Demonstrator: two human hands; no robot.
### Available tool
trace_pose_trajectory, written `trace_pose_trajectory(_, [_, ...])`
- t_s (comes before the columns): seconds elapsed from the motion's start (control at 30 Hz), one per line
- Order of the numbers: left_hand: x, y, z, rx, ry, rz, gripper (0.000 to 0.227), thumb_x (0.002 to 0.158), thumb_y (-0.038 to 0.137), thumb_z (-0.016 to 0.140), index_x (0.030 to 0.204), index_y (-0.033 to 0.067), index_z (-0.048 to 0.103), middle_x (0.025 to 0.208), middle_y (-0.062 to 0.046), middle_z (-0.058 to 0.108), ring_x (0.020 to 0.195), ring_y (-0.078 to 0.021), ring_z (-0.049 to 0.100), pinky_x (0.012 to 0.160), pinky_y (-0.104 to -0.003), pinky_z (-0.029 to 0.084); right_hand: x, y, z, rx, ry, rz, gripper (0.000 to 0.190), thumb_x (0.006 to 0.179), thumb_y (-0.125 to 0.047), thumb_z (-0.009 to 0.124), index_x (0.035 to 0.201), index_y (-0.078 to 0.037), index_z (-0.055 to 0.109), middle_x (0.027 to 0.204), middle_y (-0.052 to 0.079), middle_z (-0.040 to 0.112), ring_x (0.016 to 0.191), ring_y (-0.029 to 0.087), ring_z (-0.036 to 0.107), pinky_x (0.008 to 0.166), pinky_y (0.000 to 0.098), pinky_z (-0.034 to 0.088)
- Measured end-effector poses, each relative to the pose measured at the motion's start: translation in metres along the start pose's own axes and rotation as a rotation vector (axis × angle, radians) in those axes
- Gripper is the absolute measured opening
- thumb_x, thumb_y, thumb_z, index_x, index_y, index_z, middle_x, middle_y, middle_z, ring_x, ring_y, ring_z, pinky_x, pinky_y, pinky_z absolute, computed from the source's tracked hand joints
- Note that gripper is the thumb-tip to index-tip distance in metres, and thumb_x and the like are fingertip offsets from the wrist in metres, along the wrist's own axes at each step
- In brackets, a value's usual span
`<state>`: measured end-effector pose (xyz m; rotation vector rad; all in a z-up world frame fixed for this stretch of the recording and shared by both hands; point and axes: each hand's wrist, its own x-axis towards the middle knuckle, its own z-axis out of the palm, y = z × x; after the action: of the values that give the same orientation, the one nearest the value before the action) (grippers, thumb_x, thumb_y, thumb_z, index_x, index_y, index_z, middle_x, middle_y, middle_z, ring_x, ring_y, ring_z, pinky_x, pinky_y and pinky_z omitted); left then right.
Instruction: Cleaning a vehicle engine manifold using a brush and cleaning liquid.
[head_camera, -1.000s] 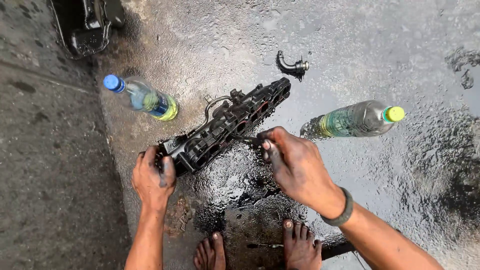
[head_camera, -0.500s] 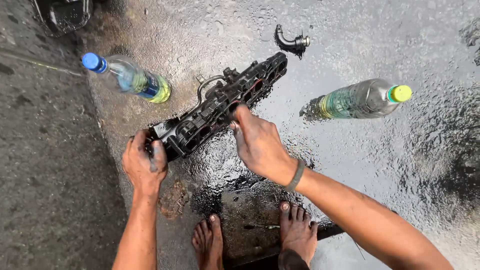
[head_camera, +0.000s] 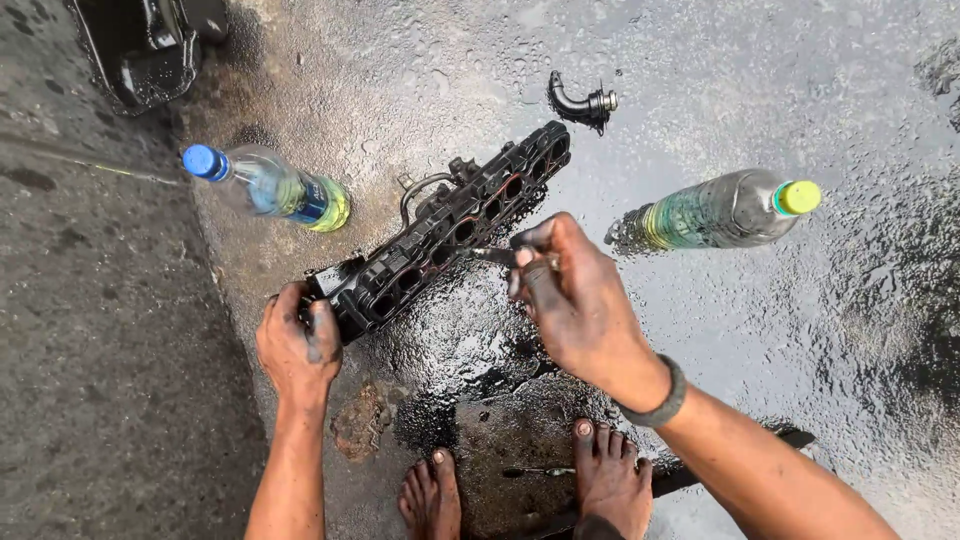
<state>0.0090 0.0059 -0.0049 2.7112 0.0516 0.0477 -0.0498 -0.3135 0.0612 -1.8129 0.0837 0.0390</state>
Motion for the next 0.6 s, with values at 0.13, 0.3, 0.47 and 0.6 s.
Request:
trace_pose_trajectory(0.13, [-0.004, 0.009, -0.006, -0.019, -0.034, -0.052, 0.035, 0.088, 0.020, 0.060, 0.114, -0.0016, 0.071, 0.095, -0.021, 0.070, 0.081, -0.0347, 0.068, 0.078, -0.049, 0.052, 0.008, 0.015, 0.031, 0.092, -0.013, 0.036, 0.009, 0.105, 0.002, 0.041, 0.102, -0.004, 0.048, 0.074, 0.006, 0.064, 0.048, 0.009, 0.051, 0.036, 0.0249, 0.042])
trace_pose_trajectory(0.3, [0.009, 0.009, -0.008, -0.019, -0.011, -0.019, 0.037, 0.087, 0.021, 0.060, 0.113, -0.0025, 0.072, 0.097, -0.023, 0.070, 0.084, -0.0367, 0.068, 0.079, -0.049, 0.052, 0.004, -0.008, 0.007, 0.377, 0.055, 0.197, 0.013, 0.105, -0.001, 0.039, 0.102, -0.002, 0.051, 0.077, 0.008, 0.063, 0.053, 0.007, 0.051, 0.041, 0.0212, 0.044])
trace_pose_trajectory(0.47, [0.000, 0.000, -0.004, -0.041, -0.015, -0.030, 0.033, 0.090, 0.021, 0.059, 0.111, -0.0014, 0.072, 0.096, -0.024, 0.070, 0.087, -0.0388, 0.069, 0.083, -0.050, 0.052, 0.010, 0.006, 0.033, 0.476, 0.017, 0.255, 0.021, 0.105, -0.004, 0.037, 0.103, 0.000, 0.057, 0.076, 0.007, 0.065, 0.052, 0.007, 0.053, 0.041, 0.0206, 0.046])
trace_pose_trajectory(0.6, [0.007, 0.003, -0.003, -0.038, 0.025, 0.021, 0.032, 0.091, 0.020, 0.060, 0.111, -0.0012, 0.072, 0.099, -0.026, 0.070, 0.091, -0.0429, 0.068, 0.085, -0.051, 0.052, 0.009, -0.015, 0.011, 0.483, 0.018, 0.272, 0.027, 0.105, -0.005, 0.035, 0.102, -0.001, 0.062, 0.076, 0.006, 0.064, 0.053, 0.006, 0.052, 0.042, 0.0203, 0.045])
